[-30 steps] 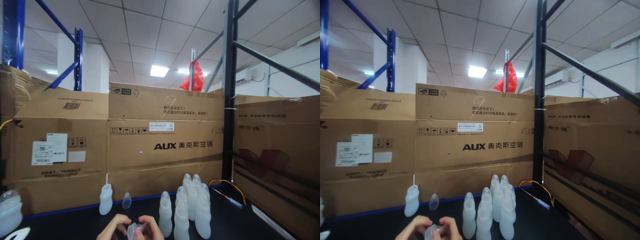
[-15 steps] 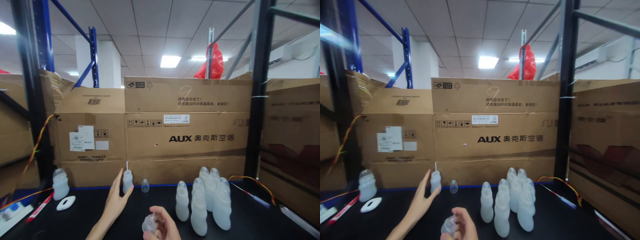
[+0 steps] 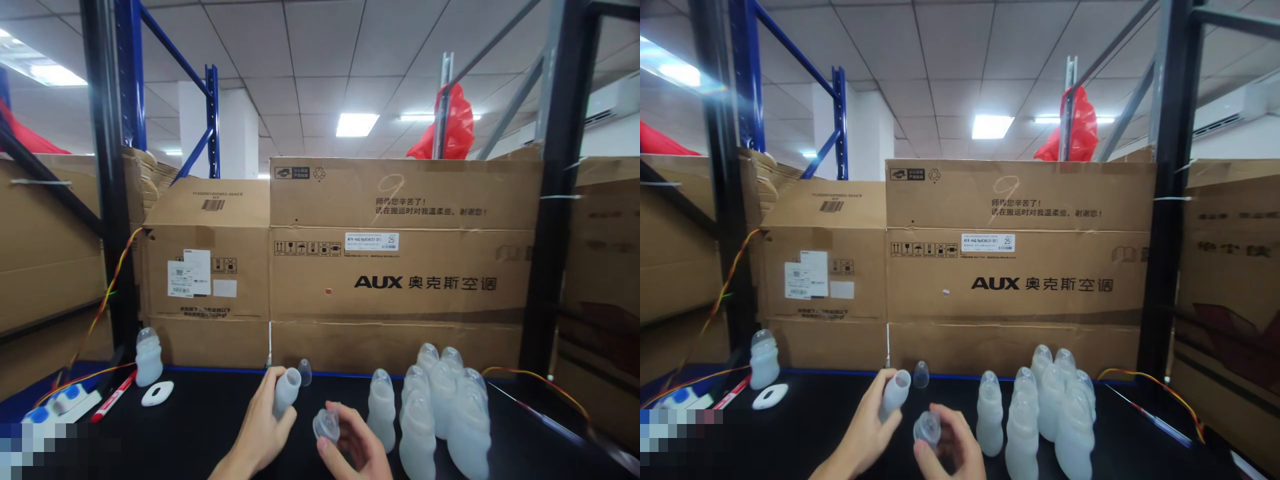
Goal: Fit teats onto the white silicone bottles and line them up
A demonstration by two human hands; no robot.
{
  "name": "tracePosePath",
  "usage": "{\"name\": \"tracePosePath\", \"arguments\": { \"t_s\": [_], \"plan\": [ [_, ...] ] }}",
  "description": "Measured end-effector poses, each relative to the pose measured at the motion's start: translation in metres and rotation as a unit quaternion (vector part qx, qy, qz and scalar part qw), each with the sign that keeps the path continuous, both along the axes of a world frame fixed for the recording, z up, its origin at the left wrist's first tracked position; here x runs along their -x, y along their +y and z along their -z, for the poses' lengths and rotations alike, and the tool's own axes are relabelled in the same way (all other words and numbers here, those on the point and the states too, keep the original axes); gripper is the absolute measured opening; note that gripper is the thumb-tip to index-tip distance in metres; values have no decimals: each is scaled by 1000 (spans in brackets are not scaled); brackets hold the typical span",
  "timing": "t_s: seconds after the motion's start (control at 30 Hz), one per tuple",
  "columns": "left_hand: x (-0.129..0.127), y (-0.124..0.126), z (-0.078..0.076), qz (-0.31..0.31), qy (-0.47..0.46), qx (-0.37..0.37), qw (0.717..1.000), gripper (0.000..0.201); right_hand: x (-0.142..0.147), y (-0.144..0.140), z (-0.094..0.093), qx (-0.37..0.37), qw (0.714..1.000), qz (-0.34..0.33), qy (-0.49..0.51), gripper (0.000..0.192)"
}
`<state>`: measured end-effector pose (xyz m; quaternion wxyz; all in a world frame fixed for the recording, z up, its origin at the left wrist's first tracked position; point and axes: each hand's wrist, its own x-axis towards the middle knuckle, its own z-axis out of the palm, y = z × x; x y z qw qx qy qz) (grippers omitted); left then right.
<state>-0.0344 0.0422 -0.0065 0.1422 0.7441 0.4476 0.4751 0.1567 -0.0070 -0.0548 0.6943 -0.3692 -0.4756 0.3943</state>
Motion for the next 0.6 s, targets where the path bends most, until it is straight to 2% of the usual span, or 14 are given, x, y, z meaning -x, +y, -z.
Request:
{"name": "tracePosePath", "arguments": {
  "t_s": [0.13,0.23,0.3,0.37,0.47,0.6],
  "plan": [
    [-18,-24,-1,45,41,-32,998,40,-14,1,-6,-18,999,29,-42,75],
    [-30,-36,-4,72,109,-85,988,32,-18,0,-6,-22,999,-3,-41,76],
    [-34,-41,-6,73,135,-118,981,20,-17,-1,-6,-19,999,-19,-43,74],
    [-36,-43,-7,61,138,-138,979,16,-17,-2,-7,-18,998,-27,-52,75],
    [-36,-45,-5,53,132,-129,981,18,-21,-5,-12,-24,996,-47,-77,74],
    [-37,-48,-5,32,132,-56,989,14,-32,-8,-18,-32,983,-119,-138,69]
  ]
}}
